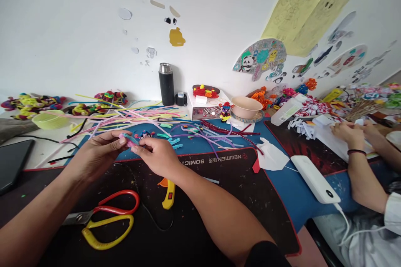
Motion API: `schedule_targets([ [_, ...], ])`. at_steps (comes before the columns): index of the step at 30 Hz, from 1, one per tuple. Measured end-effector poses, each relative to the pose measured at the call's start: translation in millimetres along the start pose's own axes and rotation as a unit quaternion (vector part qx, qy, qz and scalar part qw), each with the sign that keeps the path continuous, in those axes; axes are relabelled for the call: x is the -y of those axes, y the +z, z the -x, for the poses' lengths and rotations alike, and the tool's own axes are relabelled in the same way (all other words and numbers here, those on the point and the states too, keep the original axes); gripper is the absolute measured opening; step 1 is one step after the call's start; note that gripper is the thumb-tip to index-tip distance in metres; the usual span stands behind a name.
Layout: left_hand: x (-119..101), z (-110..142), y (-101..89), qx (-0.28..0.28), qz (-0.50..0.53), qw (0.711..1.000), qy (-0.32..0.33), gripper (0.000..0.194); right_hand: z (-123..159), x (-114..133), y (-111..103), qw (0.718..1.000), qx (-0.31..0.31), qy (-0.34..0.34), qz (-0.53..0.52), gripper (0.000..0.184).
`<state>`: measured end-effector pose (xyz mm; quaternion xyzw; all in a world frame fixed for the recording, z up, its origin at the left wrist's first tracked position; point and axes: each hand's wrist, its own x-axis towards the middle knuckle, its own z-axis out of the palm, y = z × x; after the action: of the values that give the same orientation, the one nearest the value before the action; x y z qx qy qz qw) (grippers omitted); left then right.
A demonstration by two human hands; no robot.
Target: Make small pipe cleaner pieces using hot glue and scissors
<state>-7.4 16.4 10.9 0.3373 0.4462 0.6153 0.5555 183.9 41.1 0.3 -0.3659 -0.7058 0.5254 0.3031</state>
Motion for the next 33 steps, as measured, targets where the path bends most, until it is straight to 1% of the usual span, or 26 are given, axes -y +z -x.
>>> schedule_targets([
  [3,2,-4,-4.5,0.003,0.006,1.0,0.009,0.036,-1,-3,1,0.999,0.004,-0.001,-0.033,0.036],
  [5,2,-7,-8.2,0.0,0.012,1.0,0.018,0.036,0,0,1,0.998,0.003,0.008,-0.065,0.035],
  [7,1,-8,-11.1,-0.003,0.021,1.0,0.023,0.035,5,8,-3,0.996,-0.002,0.024,-0.08,0.03],
  [9,0,-9,-12.6,-0.003,0.028,0.999,0.028,0.035,14,19,-9,0.997,-0.009,0.039,-0.063,0.025],
  [11,-2,-8,-12.9,-0.002,0.032,0.999,0.033,0.034,27,29,-18,0.998,-0.016,0.055,-0.02,0.026],
  [15,-5,-7,-11.6,0.003,0.034,0.999,0.042,0.033,63,41,-40,0.989,-0.021,0.085,0.119,0.032],
  [18,-8,-5,-9.8,0.015,0.026,0.999,0.037,0.035,89,39,-54,0.968,-0.027,0.099,0.23,0.033],
  [21,-11,-3,-7.5,0.028,0.014,0.999,0.028,0.038,106,32,-61,0.937,-0.008,0.113,0.329,0.033],
  [22,-11,-2,-6.8,0.031,0.011,0.999,0.027,0.039,109,30,-61,0.927,-0.003,0.114,0.356,0.035],
  [24,-11,-1,-5.8,0.034,0.006,0.999,0.026,0.042,112,23,-60,0.909,0.011,0.117,0.4,0.044],
  [28,-7,-3,-6.7,0.042,0.0,0.999,0.026,0.044,107,12,-47,0.885,0.022,0.126,0.448,0.057],
  [31,-5,-4,-8.9,0.053,-0.003,0.998,0.026,0.044,105,8,-34,0.867,0.021,0.135,0.48,0.06],
  [33,-4,-4,-10.1,0.06,-0.004,0.998,0.027,0.044,105,7,-27,0.863,0.008,0.134,0.487,0.06],
])
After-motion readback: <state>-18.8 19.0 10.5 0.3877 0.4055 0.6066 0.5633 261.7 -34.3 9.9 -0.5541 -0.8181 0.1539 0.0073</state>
